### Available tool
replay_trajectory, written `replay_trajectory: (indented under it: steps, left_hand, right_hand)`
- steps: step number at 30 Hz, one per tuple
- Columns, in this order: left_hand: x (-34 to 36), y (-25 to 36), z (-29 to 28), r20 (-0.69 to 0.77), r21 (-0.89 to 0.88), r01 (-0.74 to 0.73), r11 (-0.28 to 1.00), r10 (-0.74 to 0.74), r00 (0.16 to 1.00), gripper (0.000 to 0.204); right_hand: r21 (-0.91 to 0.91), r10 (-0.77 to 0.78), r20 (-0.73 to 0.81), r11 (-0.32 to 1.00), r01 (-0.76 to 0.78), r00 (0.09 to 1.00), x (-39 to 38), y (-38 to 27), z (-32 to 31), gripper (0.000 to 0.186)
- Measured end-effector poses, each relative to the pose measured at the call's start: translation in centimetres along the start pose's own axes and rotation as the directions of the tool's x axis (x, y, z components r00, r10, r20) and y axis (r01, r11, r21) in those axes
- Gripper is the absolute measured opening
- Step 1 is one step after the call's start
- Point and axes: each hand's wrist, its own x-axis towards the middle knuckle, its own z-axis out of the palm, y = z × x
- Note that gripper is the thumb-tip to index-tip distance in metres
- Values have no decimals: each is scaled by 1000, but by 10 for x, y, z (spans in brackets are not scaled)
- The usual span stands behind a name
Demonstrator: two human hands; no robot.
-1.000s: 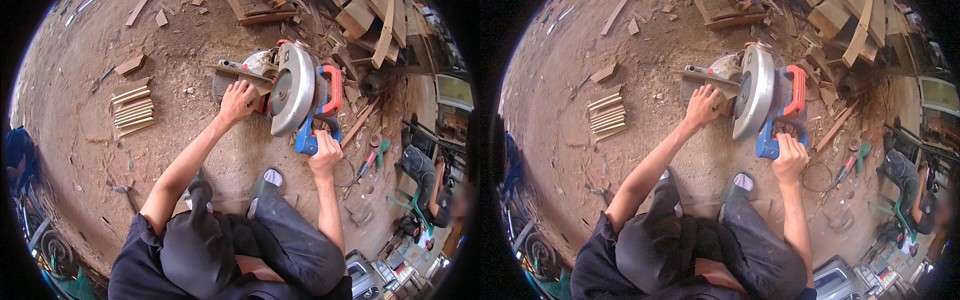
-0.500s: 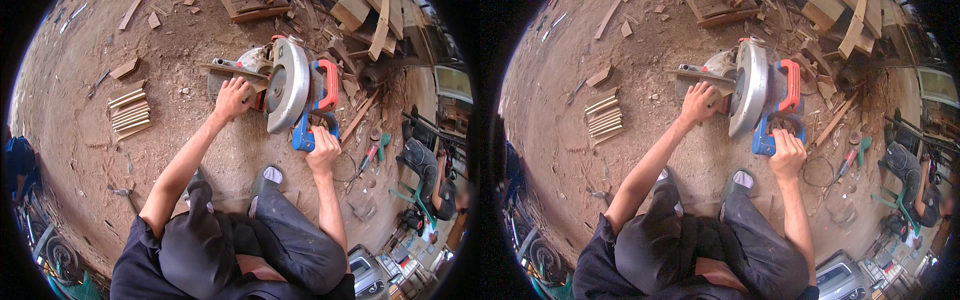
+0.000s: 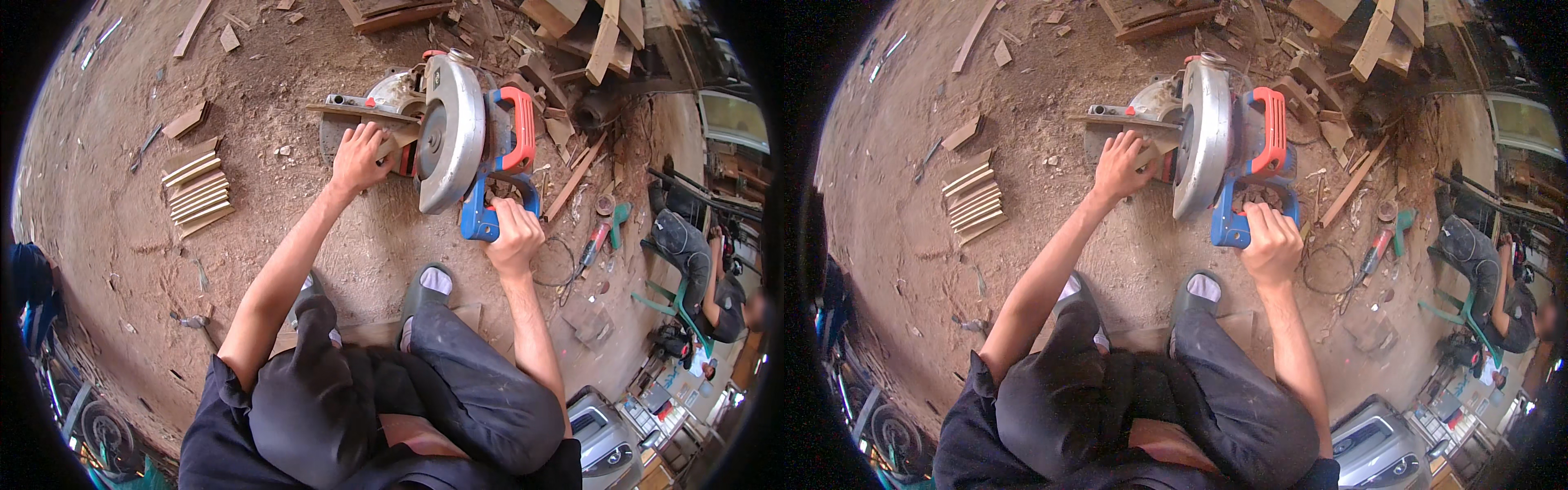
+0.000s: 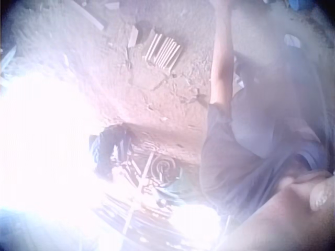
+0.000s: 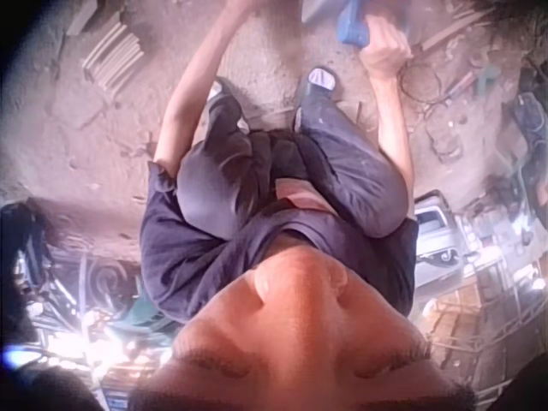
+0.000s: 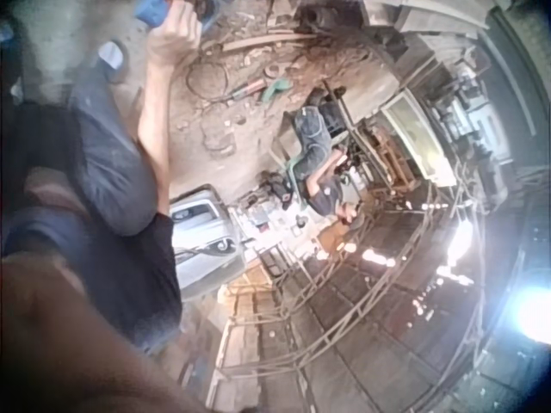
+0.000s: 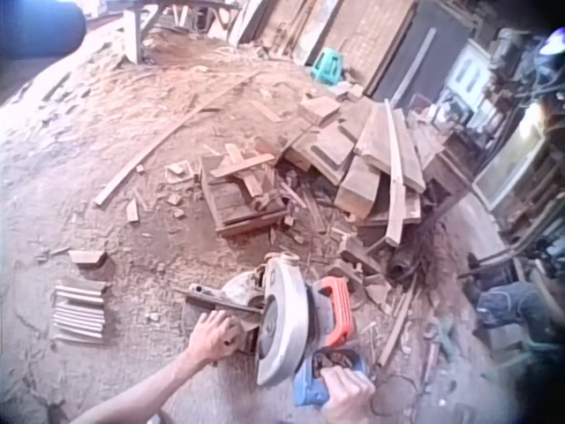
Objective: The person uses a miter saw to cut a small wooden plank on the floor, then clears away wood scraps by hand.
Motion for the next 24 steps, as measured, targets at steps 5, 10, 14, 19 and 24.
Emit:
replay_trajectory:
  steps: [5,10,14,19,24]
  left_hand:
    - [-1,0,-2,4,12,-4,1000,4,1000,38]
    - [1,2,-2,16,68,-33,997,32,999,37]
    - [1,2,2,-5,90,-26,996,27,1000,38]
    - [2,2,2,-5,89,-18,996,19,1000,42]
    - [3,2,4,-23,75,-17,997,19,1000,46]
  right_hand:
    - [1,-13,-31,1000,14,999,0,-1,3,20]
    - [-10,-21,-52,1000,21,998,-13,-2,22,17]
    - [16,-24,-58,1000,25,998,-19,2,31,21]
    - [-5,-40,-87,999,39,995,-22,2,33,19]
    - [-6,-42,-130,999,42,991,-23,2,38,19]
